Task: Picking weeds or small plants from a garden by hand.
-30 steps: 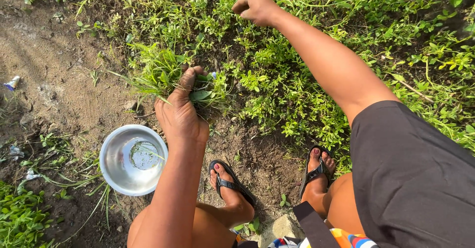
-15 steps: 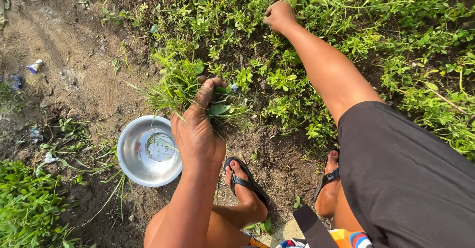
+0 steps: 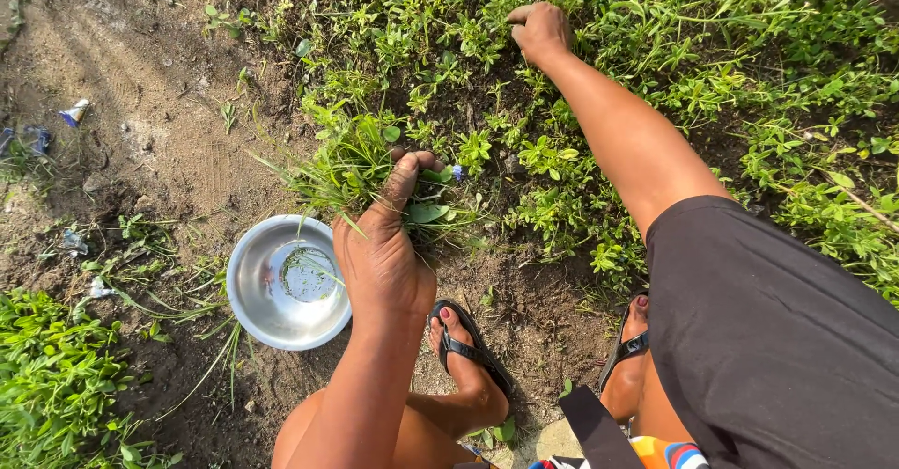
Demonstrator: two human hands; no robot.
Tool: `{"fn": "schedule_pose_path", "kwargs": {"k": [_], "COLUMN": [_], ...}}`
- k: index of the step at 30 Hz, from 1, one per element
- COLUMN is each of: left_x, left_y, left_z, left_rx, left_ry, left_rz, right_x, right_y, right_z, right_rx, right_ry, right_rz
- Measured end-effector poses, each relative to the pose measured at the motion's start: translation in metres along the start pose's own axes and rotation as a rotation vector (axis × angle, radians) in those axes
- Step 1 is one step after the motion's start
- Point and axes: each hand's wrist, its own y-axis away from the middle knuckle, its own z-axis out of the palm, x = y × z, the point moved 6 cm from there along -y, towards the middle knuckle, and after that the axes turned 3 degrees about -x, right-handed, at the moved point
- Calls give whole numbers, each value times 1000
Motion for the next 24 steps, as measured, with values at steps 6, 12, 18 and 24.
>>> {"fn": "schedule_pose_path", "kwargs": {"k": [6,12,18,24], "left_x": [-7,-13,-17,-15], "left_y": [0,-1,-3,-5], "left_z": [9,15,13,11], "left_rx": [-9,-52,-25,-21], "left_ry": [6,30,41,11], "left_rz": [-15,-6,-29,-15], "right_x": [-5,-24,-19,-30], "right_y": [-3,10,-1,9], "right_z": [11,2,19,9], "right_rx": [8,-80,-144,-201], "right_ry": [-54,-14,100,135], "right_rz": [10,60,45,37]}}
